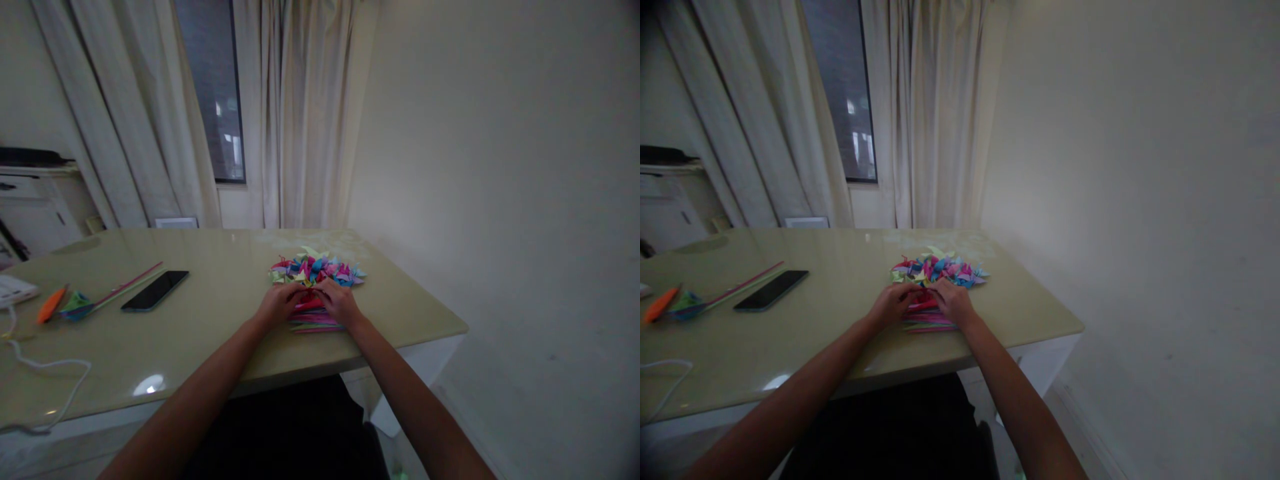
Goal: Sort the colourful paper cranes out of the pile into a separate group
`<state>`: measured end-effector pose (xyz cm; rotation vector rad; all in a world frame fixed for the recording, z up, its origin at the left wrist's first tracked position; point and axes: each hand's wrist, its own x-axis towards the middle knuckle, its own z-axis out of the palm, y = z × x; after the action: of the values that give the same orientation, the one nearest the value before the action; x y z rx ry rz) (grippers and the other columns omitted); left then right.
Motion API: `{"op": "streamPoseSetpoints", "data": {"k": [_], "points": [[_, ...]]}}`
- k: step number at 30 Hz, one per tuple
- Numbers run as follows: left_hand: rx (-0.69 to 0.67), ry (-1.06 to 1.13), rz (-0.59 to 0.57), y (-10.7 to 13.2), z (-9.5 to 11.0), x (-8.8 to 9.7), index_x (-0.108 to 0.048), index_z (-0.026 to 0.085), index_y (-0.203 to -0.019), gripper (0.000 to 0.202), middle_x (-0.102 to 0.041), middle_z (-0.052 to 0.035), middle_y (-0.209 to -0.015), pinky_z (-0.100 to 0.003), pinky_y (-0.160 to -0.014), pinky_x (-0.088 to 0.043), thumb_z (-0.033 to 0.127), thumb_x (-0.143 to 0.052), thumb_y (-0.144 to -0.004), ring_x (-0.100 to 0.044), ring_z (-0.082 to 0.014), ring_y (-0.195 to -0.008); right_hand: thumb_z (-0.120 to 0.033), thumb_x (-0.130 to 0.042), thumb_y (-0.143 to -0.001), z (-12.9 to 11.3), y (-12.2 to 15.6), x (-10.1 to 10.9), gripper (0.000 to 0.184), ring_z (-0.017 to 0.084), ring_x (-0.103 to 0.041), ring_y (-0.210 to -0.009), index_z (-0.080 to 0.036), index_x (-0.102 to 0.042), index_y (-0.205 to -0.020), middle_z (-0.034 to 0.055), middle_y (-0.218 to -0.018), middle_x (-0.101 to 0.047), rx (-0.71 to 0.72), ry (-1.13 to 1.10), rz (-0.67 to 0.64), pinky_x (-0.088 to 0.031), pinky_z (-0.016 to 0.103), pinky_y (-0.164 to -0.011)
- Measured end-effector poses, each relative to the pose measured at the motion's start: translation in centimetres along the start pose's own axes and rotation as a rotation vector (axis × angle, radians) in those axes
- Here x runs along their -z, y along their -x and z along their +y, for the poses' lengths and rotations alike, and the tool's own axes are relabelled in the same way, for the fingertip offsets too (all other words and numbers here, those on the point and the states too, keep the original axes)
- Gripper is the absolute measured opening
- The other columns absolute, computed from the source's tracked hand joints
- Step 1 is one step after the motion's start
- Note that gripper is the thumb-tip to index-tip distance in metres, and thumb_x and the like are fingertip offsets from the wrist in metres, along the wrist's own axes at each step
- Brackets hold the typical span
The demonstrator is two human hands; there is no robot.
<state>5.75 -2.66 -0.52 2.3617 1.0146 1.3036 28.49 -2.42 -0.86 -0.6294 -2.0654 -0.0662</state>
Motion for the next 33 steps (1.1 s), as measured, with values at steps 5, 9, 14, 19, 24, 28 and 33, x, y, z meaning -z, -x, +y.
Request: {"op": "streamPoseSetpoints", "data": {"k": [5, 9, 14, 19, 24, 28, 33], "points": [[0.0, 0.001, 0.01, 0.02, 0.34, 0.03, -0.08, 0.02, -0.102, 0.018, -0.075, -0.0002, -0.072, -0.021, -0.061, -0.044, 0.025, -0.063, -0.098, -0.061, -0.0124, -0.06, -0.027, -0.054, -0.11, 0.0, -0.05, -0.13, 0.02, 0.022, -0.072, -0.089, -0.023, -0.074, -0.114, 0.0078, -0.096, -0.073, -0.014, -0.016, 0.033, -0.059, 0.033, -0.083], [-0.005, 0.031, 0.027, -0.07, 0.5, -0.24, -0.079, 0.018, -0.103, 0.019, -0.074, 0.0001, -0.07, -0.02, -0.059, -0.044, 0.027, -0.062, -0.1, -0.06, -0.0115, -0.057, -0.028, -0.056, -0.11, -0.22, -0.2, -0.16, 0.018, 0.022, -0.071, -0.088, -0.023, -0.073, -0.111, 0.0065, -0.094, -0.073, -0.038, -0.032, 0.071, -0.059, 0.037, -0.091], [0.008, 0.052, 0.047, -0.19, 0.49, -0.35, -0.078, 0.018, -0.102, 0.022, -0.074, 0.0002, -0.069, -0.02, -0.055, -0.043, 0.031, -0.06, -0.101, -0.059, -0.0112, -0.054, -0.03, -0.056, -0.11, -0.25, -0.31, -0.37, 0.019, 0.022, -0.071, -0.085, -0.022, -0.072, -0.109, 0.0064, -0.092, -0.073, -0.057, -0.05, 0.111, -0.059, 0.037, -0.09], [0.009, 0.034, 0.038, -0.1, 0.35, -0.12, -0.079, 0.018, -0.1, 0.022, -0.075, -0.001, -0.071, -0.021, -0.058, -0.045, 0.031, -0.061, -0.1, -0.061, -0.0125, -0.058, -0.031, -0.055, -0.11, 0.02, -0.11, -0.39, 0.021, 0.022, -0.071, -0.084, -0.022, -0.074, -0.11, 0.0067, -0.092, -0.073, -0.048, -0.05, 0.083, -0.059, 0.034, -0.083], [0.008, 0.019, 0.021, 0.0, 0.17, 0.03, -0.081, 0.02, -0.1, 0.018, -0.078, -0.0023, -0.077, -0.023, -0.063, -0.047, 0.029, -0.066, -0.097, -0.065, -0.014, -0.064, -0.03, -0.057, -0.109, -0.08, -0.09, -0.16, 0.02, 0.022, -0.071, -0.086, -0.022, -0.076, -0.11, 0.0074, -0.094, -0.075, -0.04, -0.057, 0.046, -0.058, 0.032, -0.079], [0.021, 0.044, 0.05, -0.16, 0.35, -0.23, -0.081, 0.019, -0.104, 0.023, -0.076, -0.001, -0.072, -0.021, -0.06, -0.046, 0.033, -0.063, -0.1, -0.062, -0.0128, -0.059, -0.03, -0.057, -0.109, -0.18, -0.31, -0.29, 0.02, 0.022, -0.07, -0.084, -0.021, -0.075, -0.107, 0.0067, -0.091, -0.073, -0.077, -0.063, 0.097, -0.058, 0.032, -0.081], [0.029, 0.059, 0.068, -0.19, 0.32, -0.29, -0.081, 0.018, -0.103, 0.027, -0.075, -0.0002, -0.07, -0.021, -0.055, -0.044, 0.034, -0.059, -0.101, -0.059, -0.0121, -0.056, -0.032, -0.057, -0.109, -0.02, -0.23, -0.45, 0.02, 0.022, -0.07, -0.083, -0.021, -0.074, -0.108, 0.0065, -0.091, -0.073, -0.073, -0.067, 0.104, -0.058, 0.033, -0.081]]}}
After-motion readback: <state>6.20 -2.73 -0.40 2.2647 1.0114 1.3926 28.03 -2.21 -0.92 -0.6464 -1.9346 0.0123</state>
